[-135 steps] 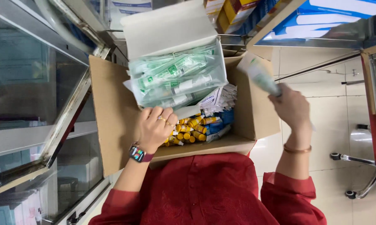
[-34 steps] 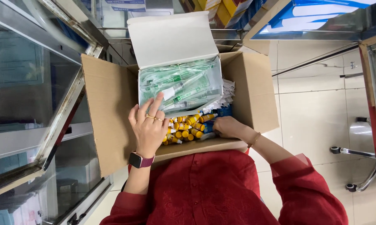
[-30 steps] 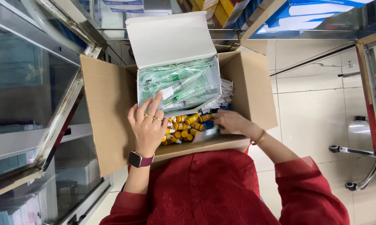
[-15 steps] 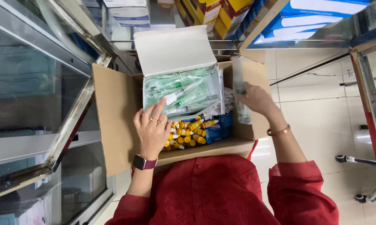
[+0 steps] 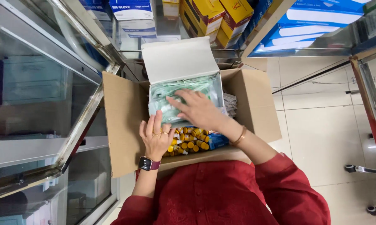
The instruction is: The person organizes medical supplies in a storage area. They open a box of syringes, transfer them into a larger cardboard box, and then arrange small yellow-capped vials and other packaged items within the same box.
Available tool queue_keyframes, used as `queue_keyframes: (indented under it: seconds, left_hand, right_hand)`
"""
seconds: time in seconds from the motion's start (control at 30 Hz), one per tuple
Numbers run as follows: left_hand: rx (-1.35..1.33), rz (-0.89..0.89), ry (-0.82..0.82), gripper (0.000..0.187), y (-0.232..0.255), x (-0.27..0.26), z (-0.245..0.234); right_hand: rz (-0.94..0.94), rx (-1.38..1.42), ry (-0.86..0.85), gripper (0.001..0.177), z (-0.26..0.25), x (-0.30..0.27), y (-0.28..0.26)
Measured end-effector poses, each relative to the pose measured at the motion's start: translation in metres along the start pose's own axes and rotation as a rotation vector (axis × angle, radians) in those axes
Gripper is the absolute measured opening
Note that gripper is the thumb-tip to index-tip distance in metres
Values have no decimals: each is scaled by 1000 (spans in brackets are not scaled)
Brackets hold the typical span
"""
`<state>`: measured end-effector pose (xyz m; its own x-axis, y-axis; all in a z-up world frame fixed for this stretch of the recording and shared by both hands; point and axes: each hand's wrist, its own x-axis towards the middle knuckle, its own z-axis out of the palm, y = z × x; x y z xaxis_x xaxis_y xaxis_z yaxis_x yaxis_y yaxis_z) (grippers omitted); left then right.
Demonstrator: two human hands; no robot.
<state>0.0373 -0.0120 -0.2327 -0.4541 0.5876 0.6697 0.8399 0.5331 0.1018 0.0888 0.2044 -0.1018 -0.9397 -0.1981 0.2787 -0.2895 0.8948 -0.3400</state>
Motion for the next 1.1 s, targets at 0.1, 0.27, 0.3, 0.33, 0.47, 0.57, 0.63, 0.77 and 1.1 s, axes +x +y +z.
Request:
queue_keyframes:
  seconds: [0.1, 0.27, 0.3, 0.33, 0.47, 0.57, 0.63, 0.77, 1.1]
  left_hand:
    - [-22, 27, -33, 29, -4, 17, -13]
    - [-143, 75, -166, 24, -2, 38, -32]
    - [-149, 78, -156, 24, -2, 40, -32]
    - [-151, 80, -148, 23, -3, 40, -33]
    - [-152, 80, -155, 26, -4, 37, -31]
    - [-136, 63, -125, 31, -4, 29, -24]
    - [-144, 15, -40, 37, -6, 21, -18]
    - [-138, 24, 66, 44, -5, 20, -17]
    - [-44, 191, -119, 60, 40, 54, -29]
  right_hand:
    - [-28, 66, -28, 66, 16, -6, 5]
    - [-2, 364, 124, 50, 12, -26, 42]
    - [268, 457, 306, 44, 6, -29, 51]
    - [540, 548, 484, 38, 2, -32, 58]
    - [779, 763, 572, 44, 55, -50, 144]
    - [857, 1057, 453, 57, 66, -49, 144]
    - [889, 1290, 375, 62, 63, -41, 129]
    - [761, 1196, 455, 61, 68, -34, 121]
    - [569, 1552, 738, 39, 74, -42, 119]
